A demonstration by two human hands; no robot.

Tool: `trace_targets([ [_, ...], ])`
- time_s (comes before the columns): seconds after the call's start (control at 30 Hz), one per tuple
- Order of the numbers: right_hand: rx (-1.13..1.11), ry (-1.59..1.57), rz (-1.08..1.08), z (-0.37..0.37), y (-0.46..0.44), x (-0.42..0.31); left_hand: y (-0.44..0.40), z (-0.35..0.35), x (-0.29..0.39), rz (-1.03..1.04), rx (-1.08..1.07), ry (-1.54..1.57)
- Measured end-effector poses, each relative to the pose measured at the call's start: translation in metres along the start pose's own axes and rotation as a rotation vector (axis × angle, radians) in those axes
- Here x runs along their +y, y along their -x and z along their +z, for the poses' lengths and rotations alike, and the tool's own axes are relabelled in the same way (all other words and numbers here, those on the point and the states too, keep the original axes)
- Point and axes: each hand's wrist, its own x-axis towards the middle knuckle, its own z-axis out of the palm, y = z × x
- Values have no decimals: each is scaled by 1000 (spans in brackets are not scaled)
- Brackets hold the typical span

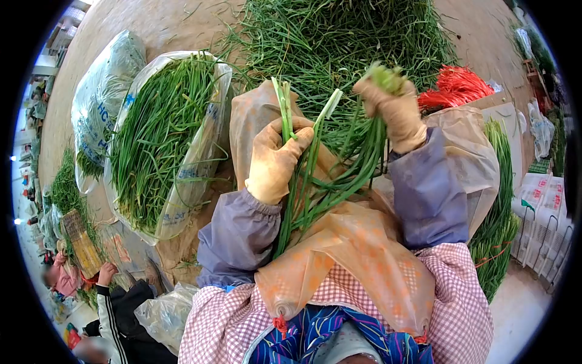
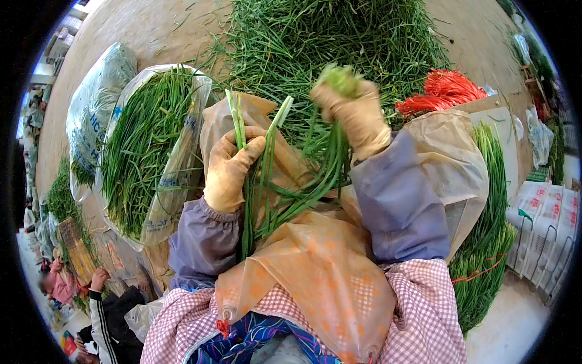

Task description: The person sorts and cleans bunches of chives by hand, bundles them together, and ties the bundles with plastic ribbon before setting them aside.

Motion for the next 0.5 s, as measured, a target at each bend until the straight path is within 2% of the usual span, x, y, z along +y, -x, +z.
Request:
trace_targets([
  [0.03, 147, 78, -51, -13, -10, 5, 1, 0, 2, -37, -12, 15],
  [0.13, 325, 199, -70, -26, -18, 9, -4, -6, -4, -38, -41, 129],
  [0.3, -296, -115, 191, 11, 18, -9, -3, 7, -5, -97, -98, 187],
  [0.33, -310, -138, 207, 21, 21, -12, -4, 9, -6, -108, -124, 192],
  [0.43, -181, -30, 138, 22, 18, -3, -1, 4, -10, -100, -166, 201],
  [0.5, -101, -71, 75, 11, 10, 5, -2, -2, -7, -100, -186, 194],
])
